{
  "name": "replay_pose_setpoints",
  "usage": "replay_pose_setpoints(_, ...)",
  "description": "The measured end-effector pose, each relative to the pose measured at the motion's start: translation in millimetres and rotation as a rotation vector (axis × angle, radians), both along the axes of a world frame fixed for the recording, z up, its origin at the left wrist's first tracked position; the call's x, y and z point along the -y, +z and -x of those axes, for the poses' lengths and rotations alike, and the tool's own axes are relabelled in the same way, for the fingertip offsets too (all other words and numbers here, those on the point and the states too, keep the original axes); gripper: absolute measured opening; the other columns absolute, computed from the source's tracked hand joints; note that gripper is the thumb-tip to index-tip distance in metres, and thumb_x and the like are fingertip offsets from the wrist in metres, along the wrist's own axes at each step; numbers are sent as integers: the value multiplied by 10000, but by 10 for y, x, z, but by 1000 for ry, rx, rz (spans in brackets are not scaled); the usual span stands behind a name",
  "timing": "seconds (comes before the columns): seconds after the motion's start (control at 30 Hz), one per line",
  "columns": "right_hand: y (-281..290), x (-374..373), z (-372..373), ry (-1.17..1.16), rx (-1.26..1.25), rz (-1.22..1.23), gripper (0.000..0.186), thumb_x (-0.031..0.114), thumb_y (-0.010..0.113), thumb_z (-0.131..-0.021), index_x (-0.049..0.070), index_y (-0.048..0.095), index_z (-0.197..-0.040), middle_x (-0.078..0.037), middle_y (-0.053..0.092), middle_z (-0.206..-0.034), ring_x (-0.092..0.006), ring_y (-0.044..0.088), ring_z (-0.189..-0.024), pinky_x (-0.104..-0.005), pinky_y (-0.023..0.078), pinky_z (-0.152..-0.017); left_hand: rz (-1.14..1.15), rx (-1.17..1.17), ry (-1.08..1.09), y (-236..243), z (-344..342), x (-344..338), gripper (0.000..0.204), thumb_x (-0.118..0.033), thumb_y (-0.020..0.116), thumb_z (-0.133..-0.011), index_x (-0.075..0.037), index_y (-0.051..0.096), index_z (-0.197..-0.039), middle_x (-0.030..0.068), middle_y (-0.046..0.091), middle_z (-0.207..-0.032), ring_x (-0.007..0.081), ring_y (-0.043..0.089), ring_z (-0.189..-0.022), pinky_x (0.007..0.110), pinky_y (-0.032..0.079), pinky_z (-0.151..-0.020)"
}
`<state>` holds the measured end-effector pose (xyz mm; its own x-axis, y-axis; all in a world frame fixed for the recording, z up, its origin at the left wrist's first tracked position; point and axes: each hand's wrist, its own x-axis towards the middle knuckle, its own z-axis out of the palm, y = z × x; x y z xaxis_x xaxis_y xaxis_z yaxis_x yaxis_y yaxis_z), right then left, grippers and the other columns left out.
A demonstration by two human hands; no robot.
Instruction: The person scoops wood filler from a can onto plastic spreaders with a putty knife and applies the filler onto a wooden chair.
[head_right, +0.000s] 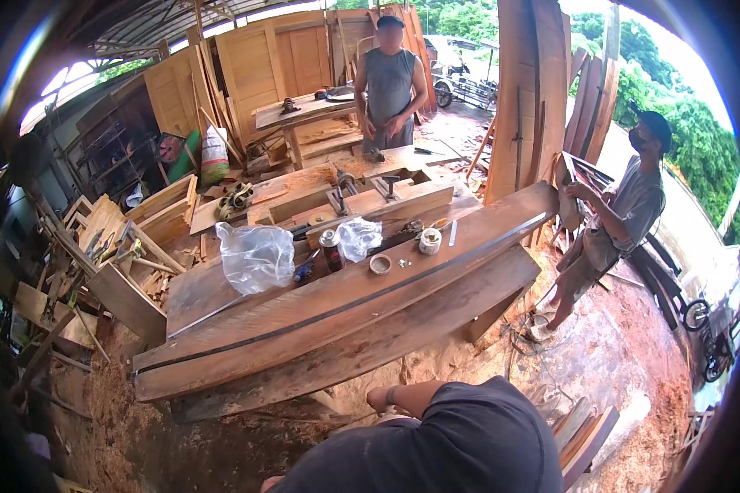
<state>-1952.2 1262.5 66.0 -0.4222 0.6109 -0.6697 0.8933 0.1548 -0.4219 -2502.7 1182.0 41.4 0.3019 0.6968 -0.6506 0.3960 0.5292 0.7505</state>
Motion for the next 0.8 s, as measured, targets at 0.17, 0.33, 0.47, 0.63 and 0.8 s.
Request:
replay_pose_setpoints(0.17, 118, 169, 303, -97, -63, -112, 440, 348, 886, -784, 95, 796, -1133, -198, 785, -1123, -417, 739, -1089, -528, 580, -927, 278, 365, -17, -151, 333, 198, 215, -5, 573, -1023, -10, 775, -1097, 10, 738, -894, 119, 621, -721, 287, 498, -638)
replay_pose_setpoints(0.33, 65, 123, 208, -9, -119, -118, 352, 328, 881, -767, 124, 779, -1035, -172, 785, -1055, -412, 740, -1017, -528, 573, -865, 78, 21, -28, -164, 334, 161, 213, -52, 595, -1041, -13, 785, -1129, 30, 763, -966, 141, 655, -825, 311, 522, -744)
replay_pose_setpoints(0.47, -30, -7, 18, -114, -132, -135, 301, 322, 889, -755, 108, 785, -940, -171, 776, -924, -401, 746, -955, -524, 577, -836, 45, 13, -58, -117, 309, 71, 220, -91, 613, -1055, -15, 794, -1155, 46, 783, -1024, 159, 682, -908, 330, 542, -828)
replay_pose_setpoints(0.63, 178, -67, 164, -111, -190, -136, 294, 332, 885, -766, 111, 789, -934, -169, 779, -947, -394, 750, -960, -525, 575, -832, -13, -1, -72, -115, 399, 63, 237, -139, 635, -1073, -19, 804, -1186, 65, 807, -1096, 181, 717, -1011, 353, 566, -934)
replay_pose_setpoints(0.8, 239, -65, 348, 11, -114, -111, 314, 407, 887, -792, 158, 825, -973, -134, 795, -970, -379, 750, -990, -518, 569, -844, -150, -14, -122, -107, 470, 108, 256, -177, 652, -1087, -21, 813, -1212, 81, 827, -1154, 199, 744, -1094, 372, 586, -1019)
